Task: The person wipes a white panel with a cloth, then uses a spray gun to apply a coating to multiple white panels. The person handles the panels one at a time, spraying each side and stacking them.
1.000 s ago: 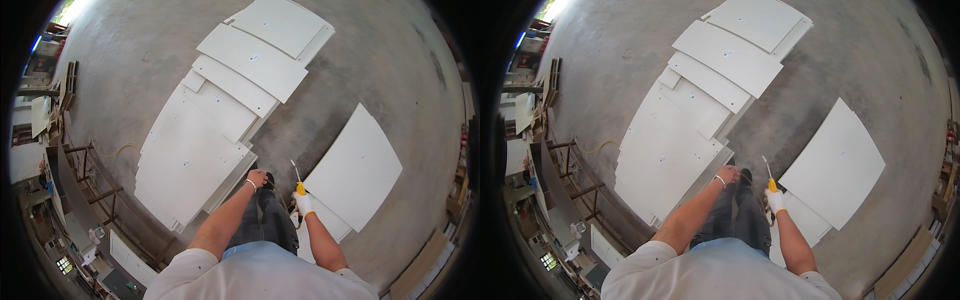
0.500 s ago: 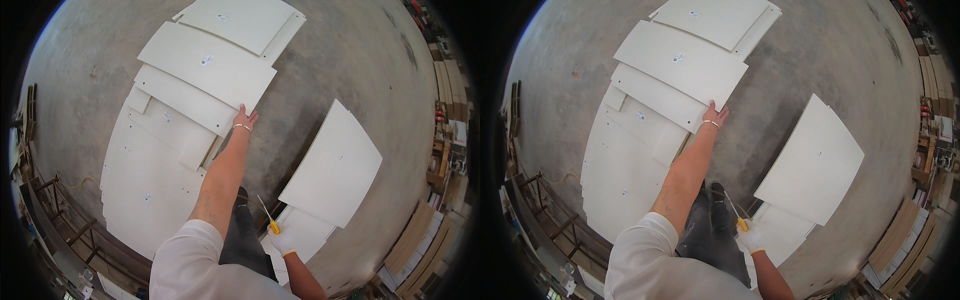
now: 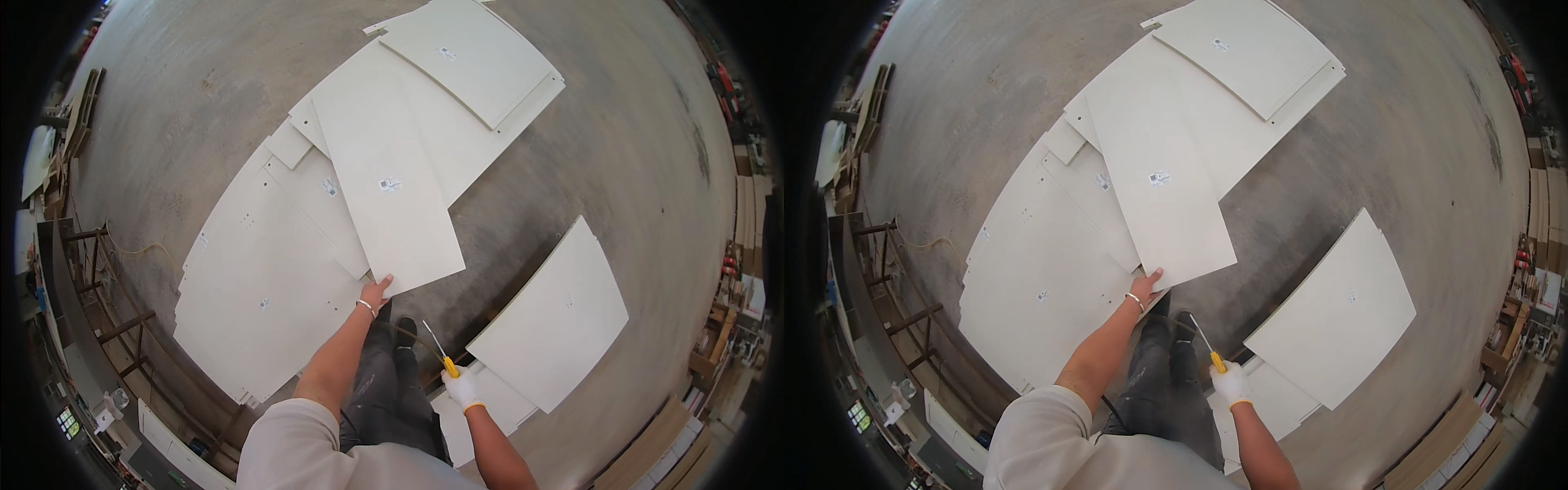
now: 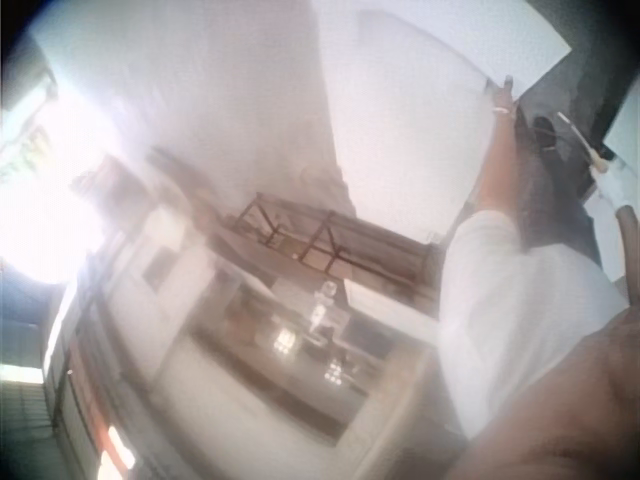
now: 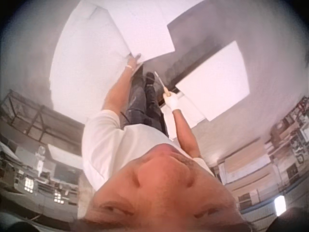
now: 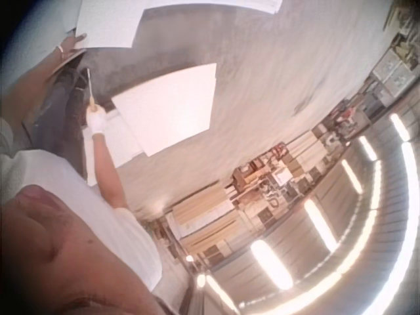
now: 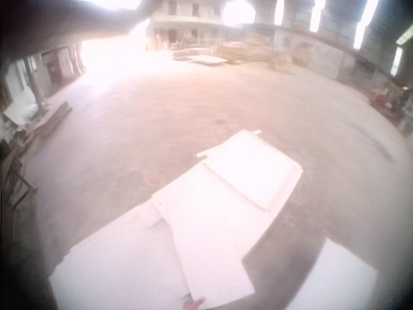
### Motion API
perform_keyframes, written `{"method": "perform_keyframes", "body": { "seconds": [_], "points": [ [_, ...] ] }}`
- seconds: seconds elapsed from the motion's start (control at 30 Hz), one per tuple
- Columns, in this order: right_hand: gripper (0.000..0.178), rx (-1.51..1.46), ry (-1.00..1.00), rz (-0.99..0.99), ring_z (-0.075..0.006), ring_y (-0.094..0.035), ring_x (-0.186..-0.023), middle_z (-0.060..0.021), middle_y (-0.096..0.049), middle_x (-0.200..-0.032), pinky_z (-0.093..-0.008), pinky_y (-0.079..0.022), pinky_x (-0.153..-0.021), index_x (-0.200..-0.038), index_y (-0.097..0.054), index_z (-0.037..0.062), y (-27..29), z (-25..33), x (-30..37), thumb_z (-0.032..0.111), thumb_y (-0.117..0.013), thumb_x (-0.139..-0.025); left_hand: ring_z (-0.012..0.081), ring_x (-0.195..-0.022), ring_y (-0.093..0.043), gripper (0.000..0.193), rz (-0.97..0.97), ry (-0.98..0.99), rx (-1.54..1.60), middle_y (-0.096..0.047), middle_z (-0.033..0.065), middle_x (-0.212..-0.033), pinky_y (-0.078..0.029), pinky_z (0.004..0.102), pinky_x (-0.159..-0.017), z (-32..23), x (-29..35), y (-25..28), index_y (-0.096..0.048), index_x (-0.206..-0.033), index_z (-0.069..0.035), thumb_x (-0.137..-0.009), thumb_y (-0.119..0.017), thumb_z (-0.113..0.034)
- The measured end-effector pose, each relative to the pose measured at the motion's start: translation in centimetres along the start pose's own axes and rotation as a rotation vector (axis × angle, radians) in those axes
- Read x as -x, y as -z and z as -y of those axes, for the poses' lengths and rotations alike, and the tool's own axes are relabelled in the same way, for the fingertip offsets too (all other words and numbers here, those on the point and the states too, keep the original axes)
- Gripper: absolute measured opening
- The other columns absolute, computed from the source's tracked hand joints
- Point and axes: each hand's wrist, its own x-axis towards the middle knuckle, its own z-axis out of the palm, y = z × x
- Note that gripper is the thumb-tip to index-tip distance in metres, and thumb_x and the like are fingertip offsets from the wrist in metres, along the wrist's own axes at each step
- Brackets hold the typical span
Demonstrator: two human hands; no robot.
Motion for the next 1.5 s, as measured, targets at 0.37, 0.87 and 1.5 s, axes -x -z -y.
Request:
{"method": "perform_keyframes", "body": {
  "seconds": [0.37,0.87,1.5],
  "points": [
    [0.041,-0.204,0.063,-0.142,-0.0217,-0.065,-0.052,-0.0092,-0.063,-0.064,-0.0371,-0.054,-0.049,-0.085,-0.071,-0.0041,11.1,18.7,-3.8,0.036,-0.068,-0.094,0.0264,-0.101,-0.071,0.057,0.113,-0.241,0.258,-0.072,0.0135,-0.116,-0.059,0.0425,-0.086,-7.7,-3.2,2.7,-0.062,-0.13,0.002,-0.089,-0.082,-0.031],
    [0.015,-0.266,0.082,0.412,-0.0131,-0.053,-0.049,-0.0087,-0.07,-0.077,-0.0303,-0.044,-0.044,-0.09,-0.066,0.0034,9.5,0.1,9.6,0.017,-0.062,-0.096,0.0325,-0.109,-0.069,0.043,0.431,-0.327,0.661,-0.069,0.0185,-0.12,-0.057,0.0471,-0.094,-3.6,16.6,4.6,-0.057,-0.132,0.005,-0.096,-0.067,-0.017],
    [0.017,0.221,0.807,0.315,-0.0141,-0.062,-0.064,-0.005,-0.07,-0.078,-0.0314,-0.049,-0.06,-0.099,-0.077,0.0023,-3.5,-7.6,17.2,0.015,-0.07,-0.09,0.031,-0.106,-0.067,0.038,0.123,-0.678,0.991,-0.066,0.0155,-0.115,-0.056,0.0443,-0.093,10.7,46.6,19.7,-0.056,-0.124,0.003,-0.087,-0.063,-0.003]
  ]
}}
